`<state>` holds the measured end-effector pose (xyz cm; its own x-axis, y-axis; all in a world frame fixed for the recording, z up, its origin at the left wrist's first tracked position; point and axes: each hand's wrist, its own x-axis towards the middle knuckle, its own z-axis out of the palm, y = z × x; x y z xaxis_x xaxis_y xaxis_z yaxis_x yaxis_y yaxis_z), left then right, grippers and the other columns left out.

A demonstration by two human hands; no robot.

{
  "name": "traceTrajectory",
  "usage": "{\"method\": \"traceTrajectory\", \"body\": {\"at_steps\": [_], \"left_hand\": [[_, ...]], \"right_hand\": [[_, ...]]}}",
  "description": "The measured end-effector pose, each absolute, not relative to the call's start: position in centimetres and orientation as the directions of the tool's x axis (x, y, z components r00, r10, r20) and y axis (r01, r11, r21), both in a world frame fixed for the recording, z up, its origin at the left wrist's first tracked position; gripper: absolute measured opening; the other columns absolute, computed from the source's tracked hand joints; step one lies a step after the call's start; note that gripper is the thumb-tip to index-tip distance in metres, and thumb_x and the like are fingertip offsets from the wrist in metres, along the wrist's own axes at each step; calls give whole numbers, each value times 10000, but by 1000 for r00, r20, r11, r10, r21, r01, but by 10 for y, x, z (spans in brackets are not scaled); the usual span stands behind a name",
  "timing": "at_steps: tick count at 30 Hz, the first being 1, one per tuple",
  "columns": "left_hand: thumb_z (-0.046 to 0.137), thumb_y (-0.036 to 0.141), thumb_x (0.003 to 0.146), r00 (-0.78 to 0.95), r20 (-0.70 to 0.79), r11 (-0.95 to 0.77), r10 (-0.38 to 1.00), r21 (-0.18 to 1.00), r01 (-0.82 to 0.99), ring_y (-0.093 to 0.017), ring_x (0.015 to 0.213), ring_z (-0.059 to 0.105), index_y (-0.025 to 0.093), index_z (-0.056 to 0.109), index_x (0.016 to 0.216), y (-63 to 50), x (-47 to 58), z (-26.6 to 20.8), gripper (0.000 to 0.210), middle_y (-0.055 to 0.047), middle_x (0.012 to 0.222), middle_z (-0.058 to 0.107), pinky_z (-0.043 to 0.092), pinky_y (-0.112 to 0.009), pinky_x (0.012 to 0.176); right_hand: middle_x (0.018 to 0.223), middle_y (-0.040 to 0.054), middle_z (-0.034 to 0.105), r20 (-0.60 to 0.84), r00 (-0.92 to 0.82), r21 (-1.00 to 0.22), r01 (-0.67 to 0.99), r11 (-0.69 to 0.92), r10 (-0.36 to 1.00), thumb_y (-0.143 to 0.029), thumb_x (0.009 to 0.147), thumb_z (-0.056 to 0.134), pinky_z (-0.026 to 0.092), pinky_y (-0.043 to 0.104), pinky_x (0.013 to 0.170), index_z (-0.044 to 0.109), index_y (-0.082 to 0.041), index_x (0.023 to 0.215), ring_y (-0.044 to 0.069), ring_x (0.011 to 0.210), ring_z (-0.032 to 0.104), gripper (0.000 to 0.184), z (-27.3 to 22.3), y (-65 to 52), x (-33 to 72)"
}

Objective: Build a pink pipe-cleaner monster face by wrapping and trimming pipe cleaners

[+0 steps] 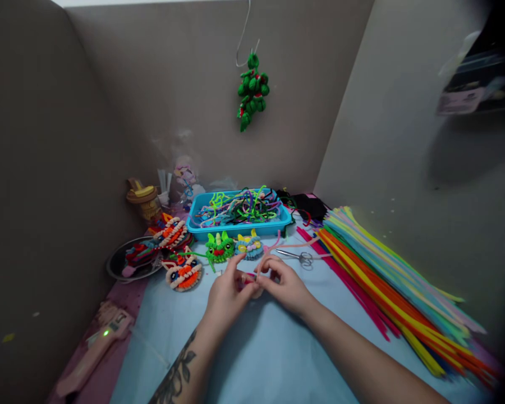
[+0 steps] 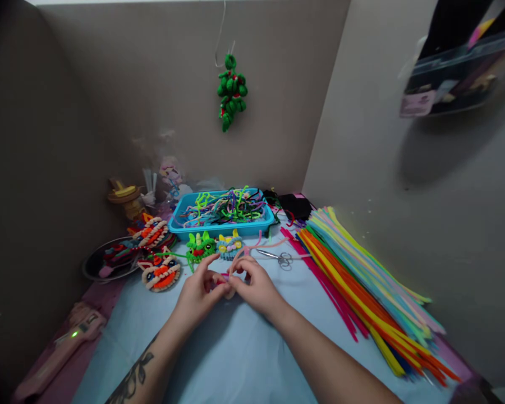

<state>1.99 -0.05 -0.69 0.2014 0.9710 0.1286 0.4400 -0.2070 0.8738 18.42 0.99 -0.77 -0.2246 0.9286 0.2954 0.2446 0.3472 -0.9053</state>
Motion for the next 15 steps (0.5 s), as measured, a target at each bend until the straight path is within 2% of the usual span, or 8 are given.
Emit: {"method": "traceTrajectory", "body": {"at_steps": [4,6,8,11,13,15], "left_hand": [[627,211,749,236,140,-240,962,844,479,-140,655,588,240,339,1353,-2,20,-6,670,16,822,673,428,-239,616],[646,210,728,180,232,-292,956,803,519,-152,739,593,242,354,1344,-4,19,-4,682,-32,997,643,454,-264,675],[647,224,732,114,360,-357,926,737,574,-175,838,586,232,454,1263,-6,19,0,565,-66,1096,584,462,-291,740],[584,259,808,164,401,-409,901,661,629,-179,815,587,222,631,1021,-9,20,5,222,-50,916,599,455,-276,716],[562,297,838,240,337,-408,910,632,658,-169,733,591,230,685,933,-12,23,7,169,-38,799,616,443,-261,661],[565,332,841,276,287,-397,917,605,690,-173,705,598,239,701,960,-14,25,7,203,-42,791,652,437,-264,640]], "right_hand": [[800,42,597,302,-187,-928,166,333,935,-270,788,592,435,272,640,628,-175,716,166,743,568,125,-8,11,187],[747,34,604,317,-167,-932,130,339,934,-292,792,605,444,284,683,625,-174,675,169,745,574,167,-9,13,189],[742,27,612,279,-157,-952,81,294,947,-333,789,614,449,286,686,625,-173,683,165,730,575,192,-11,14,190],[691,10,595,168,-157,-985,19,173,973,-426,766,625,443,274,612,614,-166,691,149,649,552,271,-12,16,191],[646,-3,576,133,-152,-991,-1,135,979,-461,739,643,433,267,585,610,-165,701,141,614,533,300,-12,16,190],[639,-8,572,123,-150,-992,-28,120,981,-462,717,662,428,263,579,612,-167,717,137,609,526,299,-11,15,187]]}}
